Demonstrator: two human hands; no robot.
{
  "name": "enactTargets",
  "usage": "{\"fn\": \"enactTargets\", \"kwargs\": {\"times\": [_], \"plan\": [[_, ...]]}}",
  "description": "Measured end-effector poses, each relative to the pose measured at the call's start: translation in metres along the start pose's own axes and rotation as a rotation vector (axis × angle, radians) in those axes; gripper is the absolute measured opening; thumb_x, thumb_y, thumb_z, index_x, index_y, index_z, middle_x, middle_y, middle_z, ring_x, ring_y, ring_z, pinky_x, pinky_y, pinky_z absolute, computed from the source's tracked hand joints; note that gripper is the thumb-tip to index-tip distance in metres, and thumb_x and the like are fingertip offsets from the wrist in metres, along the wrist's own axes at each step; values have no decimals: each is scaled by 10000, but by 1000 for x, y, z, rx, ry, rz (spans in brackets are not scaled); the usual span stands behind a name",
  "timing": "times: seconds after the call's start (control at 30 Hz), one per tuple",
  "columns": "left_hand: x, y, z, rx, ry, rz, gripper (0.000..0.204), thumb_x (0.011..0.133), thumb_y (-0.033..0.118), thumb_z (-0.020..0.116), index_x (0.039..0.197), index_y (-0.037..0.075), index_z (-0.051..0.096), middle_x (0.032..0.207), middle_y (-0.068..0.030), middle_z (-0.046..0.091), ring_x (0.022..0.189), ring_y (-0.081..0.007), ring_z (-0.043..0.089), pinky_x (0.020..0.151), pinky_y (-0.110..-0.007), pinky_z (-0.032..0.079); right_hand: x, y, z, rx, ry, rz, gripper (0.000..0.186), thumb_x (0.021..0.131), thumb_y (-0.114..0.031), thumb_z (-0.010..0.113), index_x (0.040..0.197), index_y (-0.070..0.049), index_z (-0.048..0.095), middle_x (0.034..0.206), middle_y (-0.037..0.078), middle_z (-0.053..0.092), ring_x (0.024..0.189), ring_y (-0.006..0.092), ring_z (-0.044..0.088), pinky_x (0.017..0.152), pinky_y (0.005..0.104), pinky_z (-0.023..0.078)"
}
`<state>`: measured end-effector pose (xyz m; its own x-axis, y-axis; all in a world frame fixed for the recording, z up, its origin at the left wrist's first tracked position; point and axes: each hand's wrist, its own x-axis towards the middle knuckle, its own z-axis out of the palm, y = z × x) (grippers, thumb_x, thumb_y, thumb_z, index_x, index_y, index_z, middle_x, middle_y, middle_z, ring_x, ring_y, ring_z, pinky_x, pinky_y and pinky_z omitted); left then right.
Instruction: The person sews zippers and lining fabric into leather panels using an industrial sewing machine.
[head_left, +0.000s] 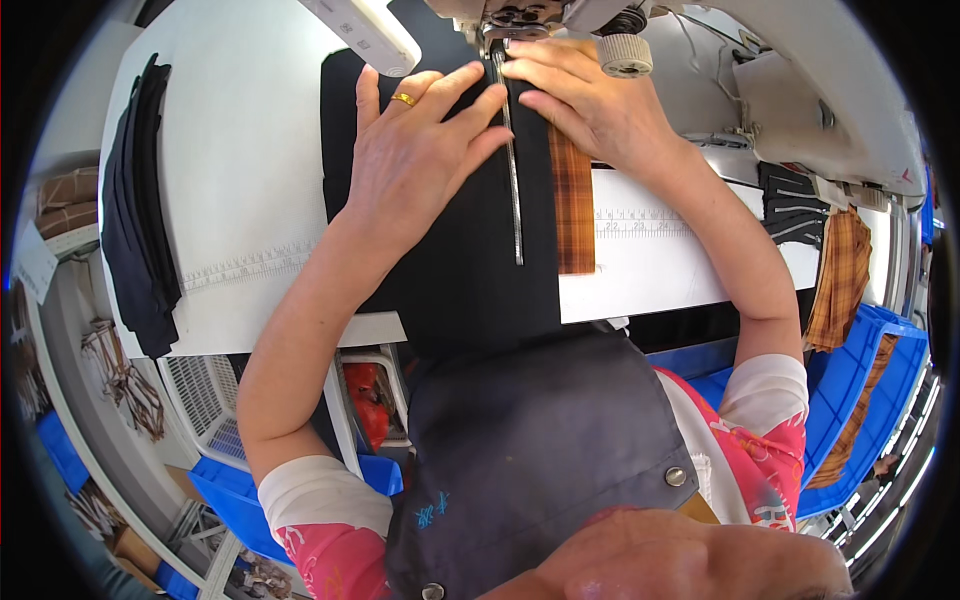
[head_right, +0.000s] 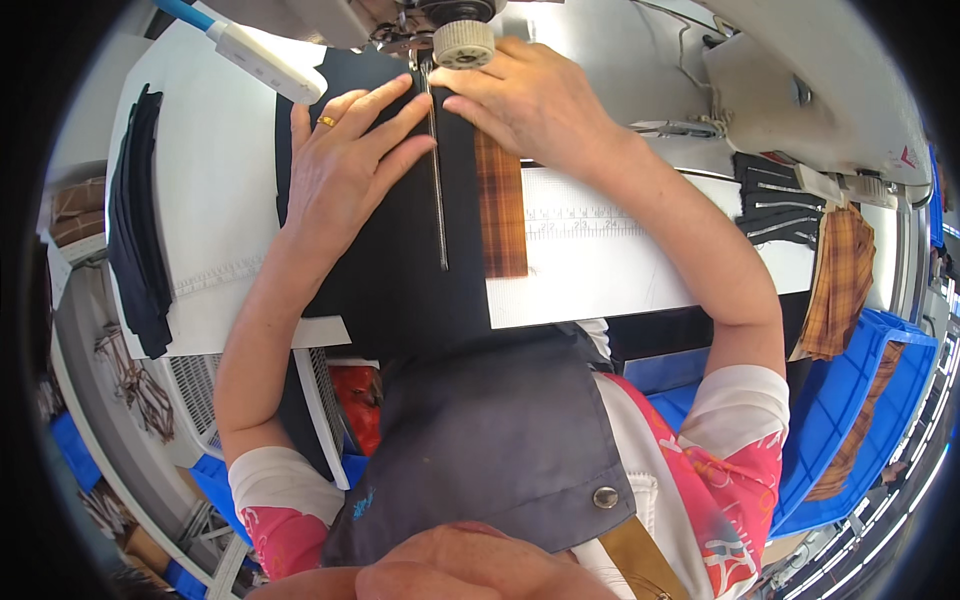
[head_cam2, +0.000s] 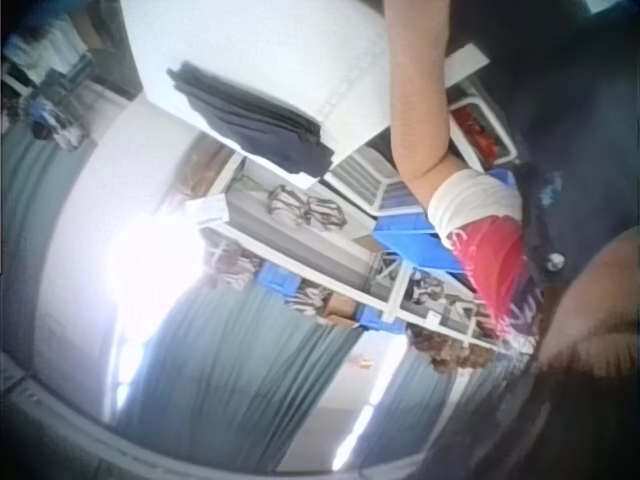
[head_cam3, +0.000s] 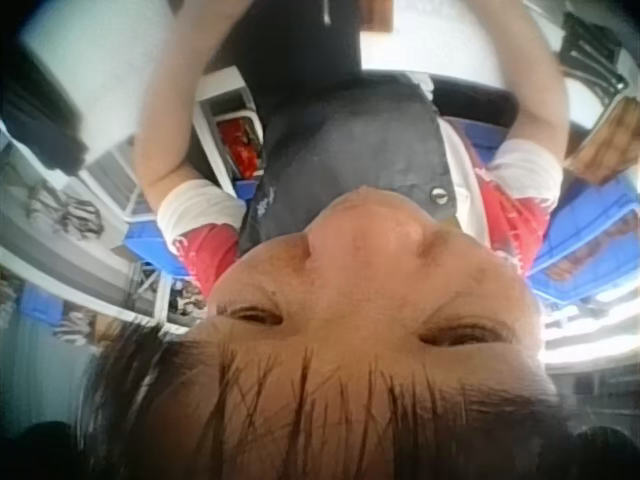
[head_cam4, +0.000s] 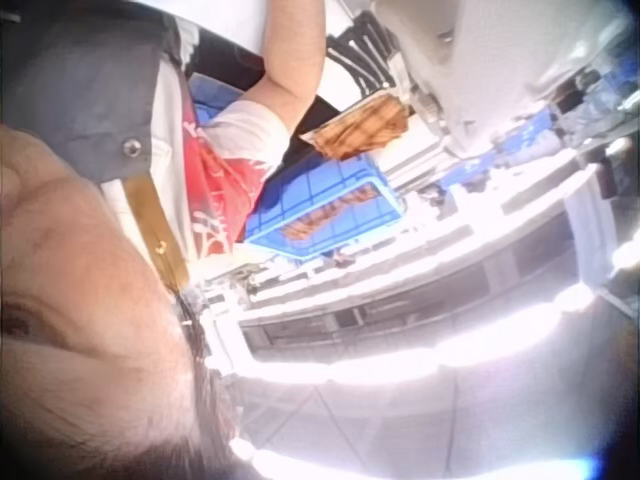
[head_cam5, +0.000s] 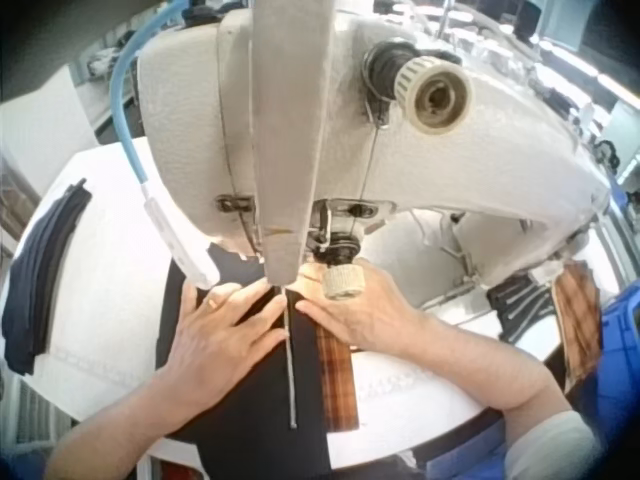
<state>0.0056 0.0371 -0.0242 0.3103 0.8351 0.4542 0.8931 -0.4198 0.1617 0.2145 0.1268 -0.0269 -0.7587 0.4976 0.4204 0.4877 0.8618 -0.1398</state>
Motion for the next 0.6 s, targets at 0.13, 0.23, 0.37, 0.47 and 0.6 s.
{"fn": "enactTargets", "kwargs": {"times": [0.13,0.23,0.37,0.47,0.6], "plan": [[4,-2,1,47,0,-10,347,854,367,661,1157,201,696,1223,32,631,1078,-174,569,994,-400,290,1,3,2,-16,24,-10,280,879,-246,658,1145,-158,646,1206,-27,630,1087,190,604,808,295,547],[4,-2,2,36,-18,-20,343,859,368,657,1163,213,695,1222,31,633,1076,-174,572,1005,-405,281,1,3,1,-24,40,-23,272,881,-251,657,1139,-165,650,1193,-29,635,1082,187,607,808,291,549],[4,-6,7,-6,17,-9,320,854,371,658,1127,205,680,1207,11,633,1101,-224,590,996,-610,308,1,2,2,-14,26,-7,281,884,-258,655,1151,-173,650,1172,-26,643,1077,186,610,824,291,546],[4,-8,7,-4,25,4,323,859,373,651,1135,208,679,1196,7,639,1084,-224,600,997,-610,311,2,2,1,-26,8,19,284,888,-263,651,1160,-181,653,1154,-21,650,1075,185,612,839,293,538],[7,-8,5,46,-14,-33,334,871,370,647,1169,227,691,1229,35,633,1073,-182,598,1024,-418,272,4,4,2,-55,32,-9,288,889,-255,651,1165,-172,659,1133,-12,659,1074,187,607,850,299,528]]}}
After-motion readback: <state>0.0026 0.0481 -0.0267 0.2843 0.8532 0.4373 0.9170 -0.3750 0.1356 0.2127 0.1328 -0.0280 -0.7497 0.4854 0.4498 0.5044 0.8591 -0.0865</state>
